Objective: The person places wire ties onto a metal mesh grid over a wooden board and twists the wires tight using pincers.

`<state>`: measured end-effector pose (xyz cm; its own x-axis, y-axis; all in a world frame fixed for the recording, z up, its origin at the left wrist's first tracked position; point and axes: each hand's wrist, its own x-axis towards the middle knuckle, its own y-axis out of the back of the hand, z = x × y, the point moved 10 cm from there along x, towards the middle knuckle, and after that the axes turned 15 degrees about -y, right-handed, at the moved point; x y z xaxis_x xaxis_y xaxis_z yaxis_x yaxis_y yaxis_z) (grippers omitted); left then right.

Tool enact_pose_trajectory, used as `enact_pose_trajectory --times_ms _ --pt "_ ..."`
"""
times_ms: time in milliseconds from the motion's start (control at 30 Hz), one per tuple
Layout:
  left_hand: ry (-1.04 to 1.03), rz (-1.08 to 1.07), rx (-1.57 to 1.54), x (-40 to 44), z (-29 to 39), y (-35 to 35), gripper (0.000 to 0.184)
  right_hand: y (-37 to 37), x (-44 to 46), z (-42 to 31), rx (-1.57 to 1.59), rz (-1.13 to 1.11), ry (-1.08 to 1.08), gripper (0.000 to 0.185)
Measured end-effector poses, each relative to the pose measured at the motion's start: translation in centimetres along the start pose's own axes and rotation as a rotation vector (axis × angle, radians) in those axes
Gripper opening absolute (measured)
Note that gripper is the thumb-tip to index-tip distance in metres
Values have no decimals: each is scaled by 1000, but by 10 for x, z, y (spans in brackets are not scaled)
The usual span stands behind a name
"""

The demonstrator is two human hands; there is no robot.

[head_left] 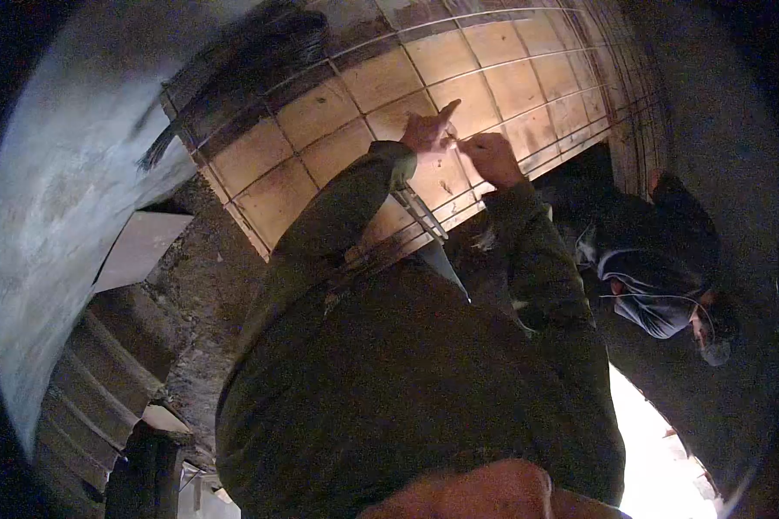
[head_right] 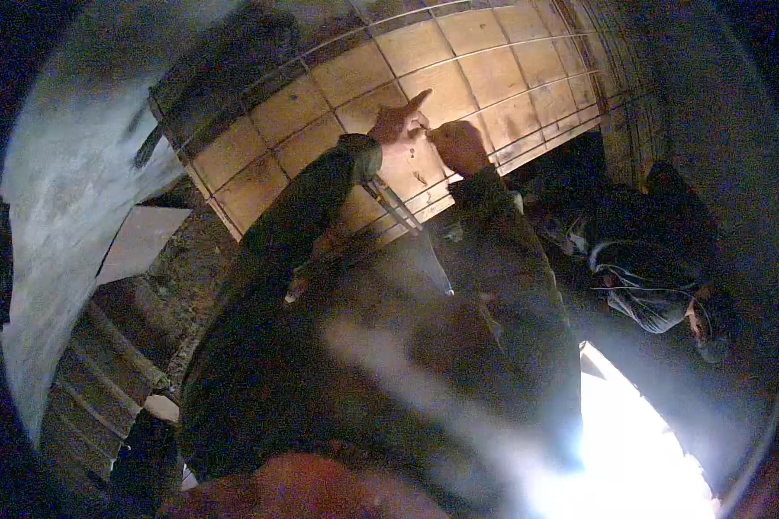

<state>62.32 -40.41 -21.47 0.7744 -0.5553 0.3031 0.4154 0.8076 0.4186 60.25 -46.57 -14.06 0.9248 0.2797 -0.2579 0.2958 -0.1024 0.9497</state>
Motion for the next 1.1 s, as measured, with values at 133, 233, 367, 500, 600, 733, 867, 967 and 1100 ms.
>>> enact_pose_trajectory --times_ms 133,233,367,500,600,733,867,967,1100 --pt "6 -14 4 0 0 -2 73 13 -22 18 308 34 -279 20" --pt "-53 2 72 -1 5 -1 65 49 -45 -6 134 398 -195 25" --pt "-44 -36 14 3 16 8 56 76 -85 -78 93 435 -108 33" --pt "-111 0 218 7 32 26 52 -27 -93 -85 223 3 -247 54" --pt "-110 219 173 -3 51 65 47 -73 -97 -85 73 -206 -257 70" --pt "53 403 68 -36 54 111 39 -80 -92 -80 -4 -109 -257 61" --pt "253 618 40 -80 71 153 32 -48 -95 -68 245 -163 -344 39" --pt "352 745 -2 -115 74 150 28 -18 -104 -38 590 -325 -543 38" --pt "255 651 -384 -108 57 44 32 31 -114 23 664 -372 -636 41"
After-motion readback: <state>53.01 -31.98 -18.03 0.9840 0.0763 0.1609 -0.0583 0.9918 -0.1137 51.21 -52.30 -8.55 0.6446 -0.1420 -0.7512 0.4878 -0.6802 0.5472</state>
